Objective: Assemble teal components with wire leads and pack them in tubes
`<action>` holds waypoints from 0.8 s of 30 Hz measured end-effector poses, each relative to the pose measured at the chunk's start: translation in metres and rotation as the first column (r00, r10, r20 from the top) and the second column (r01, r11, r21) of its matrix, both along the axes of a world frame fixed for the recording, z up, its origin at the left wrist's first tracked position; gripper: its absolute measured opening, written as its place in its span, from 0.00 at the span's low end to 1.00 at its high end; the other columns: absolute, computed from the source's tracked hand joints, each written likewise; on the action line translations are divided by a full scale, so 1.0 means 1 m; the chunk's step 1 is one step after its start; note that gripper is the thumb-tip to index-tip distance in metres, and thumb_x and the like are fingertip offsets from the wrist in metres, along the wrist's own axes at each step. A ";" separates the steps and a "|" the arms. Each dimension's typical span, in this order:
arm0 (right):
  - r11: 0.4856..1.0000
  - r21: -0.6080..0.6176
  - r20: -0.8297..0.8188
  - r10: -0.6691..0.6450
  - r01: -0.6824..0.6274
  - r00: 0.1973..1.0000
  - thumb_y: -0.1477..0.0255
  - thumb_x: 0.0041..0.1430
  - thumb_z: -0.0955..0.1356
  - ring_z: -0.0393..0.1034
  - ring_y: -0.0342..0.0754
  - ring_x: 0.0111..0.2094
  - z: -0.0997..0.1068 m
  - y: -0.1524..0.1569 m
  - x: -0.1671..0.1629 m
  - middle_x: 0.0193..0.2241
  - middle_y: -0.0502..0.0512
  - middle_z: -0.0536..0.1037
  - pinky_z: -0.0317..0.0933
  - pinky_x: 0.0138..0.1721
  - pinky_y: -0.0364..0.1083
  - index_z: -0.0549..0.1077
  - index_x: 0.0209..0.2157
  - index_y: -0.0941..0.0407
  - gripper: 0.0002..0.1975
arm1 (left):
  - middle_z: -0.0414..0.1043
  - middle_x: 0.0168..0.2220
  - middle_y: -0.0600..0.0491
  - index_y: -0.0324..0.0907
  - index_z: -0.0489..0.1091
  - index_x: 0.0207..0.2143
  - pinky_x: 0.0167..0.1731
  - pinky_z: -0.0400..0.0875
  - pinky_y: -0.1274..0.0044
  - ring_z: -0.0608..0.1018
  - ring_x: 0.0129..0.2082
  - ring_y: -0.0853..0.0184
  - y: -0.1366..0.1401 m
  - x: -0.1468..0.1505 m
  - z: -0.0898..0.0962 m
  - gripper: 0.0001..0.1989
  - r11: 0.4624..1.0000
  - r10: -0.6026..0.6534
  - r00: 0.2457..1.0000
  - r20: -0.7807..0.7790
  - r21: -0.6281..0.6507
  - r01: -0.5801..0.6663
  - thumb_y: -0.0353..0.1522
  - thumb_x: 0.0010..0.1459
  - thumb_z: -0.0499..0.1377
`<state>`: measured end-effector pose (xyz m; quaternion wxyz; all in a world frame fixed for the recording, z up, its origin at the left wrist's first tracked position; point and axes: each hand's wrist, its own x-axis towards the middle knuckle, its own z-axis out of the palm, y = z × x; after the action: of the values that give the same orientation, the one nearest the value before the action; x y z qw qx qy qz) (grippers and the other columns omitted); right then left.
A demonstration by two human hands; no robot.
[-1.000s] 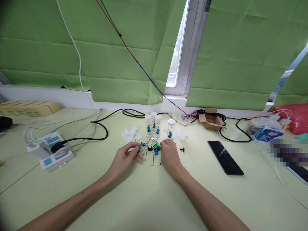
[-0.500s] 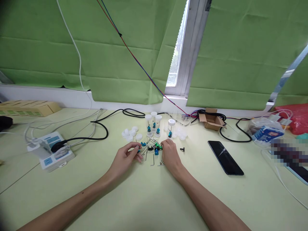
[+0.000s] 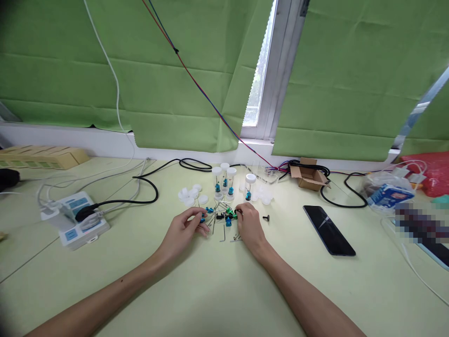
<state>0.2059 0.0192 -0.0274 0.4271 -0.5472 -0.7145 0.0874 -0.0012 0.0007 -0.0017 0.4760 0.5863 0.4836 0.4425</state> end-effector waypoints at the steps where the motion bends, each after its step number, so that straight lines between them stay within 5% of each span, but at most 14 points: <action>1: 1.000 0.003 -0.001 -0.003 0.003 1.000 0.82 0.58 0.62 0.72 0.51 0.34 0.000 0.000 0.000 0.33 0.58 0.77 0.65 0.38 0.48 0.74 0.32 0.57 0.11 | 0.77 0.24 0.52 0.41 0.69 0.41 0.34 0.73 0.71 0.81 0.26 0.60 0.000 0.000 0.000 0.18 1.000 0.000 1.000 0.000 -0.001 0.000 0.46 0.60 0.54; 24: 0.996 -0.085 0.217 -0.020 0.039 0.976 0.80 0.61 0.64 0.68 0.54 0.40 -0.001 -0.001 0.001 0.34 0.57 0.77 0.60 0.43 0.48 0.75 0.37 0.56 0.09 | 0.76 0.25 0.52 0.41 0.69 0.41 0.32 0.72 0.72 0.79 0.25 0.62 0.000 -0.001 -0.003 0.17 1.000 -0.016 1.000 -0.007 0.000 0.016 0.45 0.61 0.53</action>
<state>0.2065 0.0185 -0.0283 0.3234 -0.5825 -0.7438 0.0528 -0.0017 0.0012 -0.0043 0.4777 0.5918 0.4806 0.4366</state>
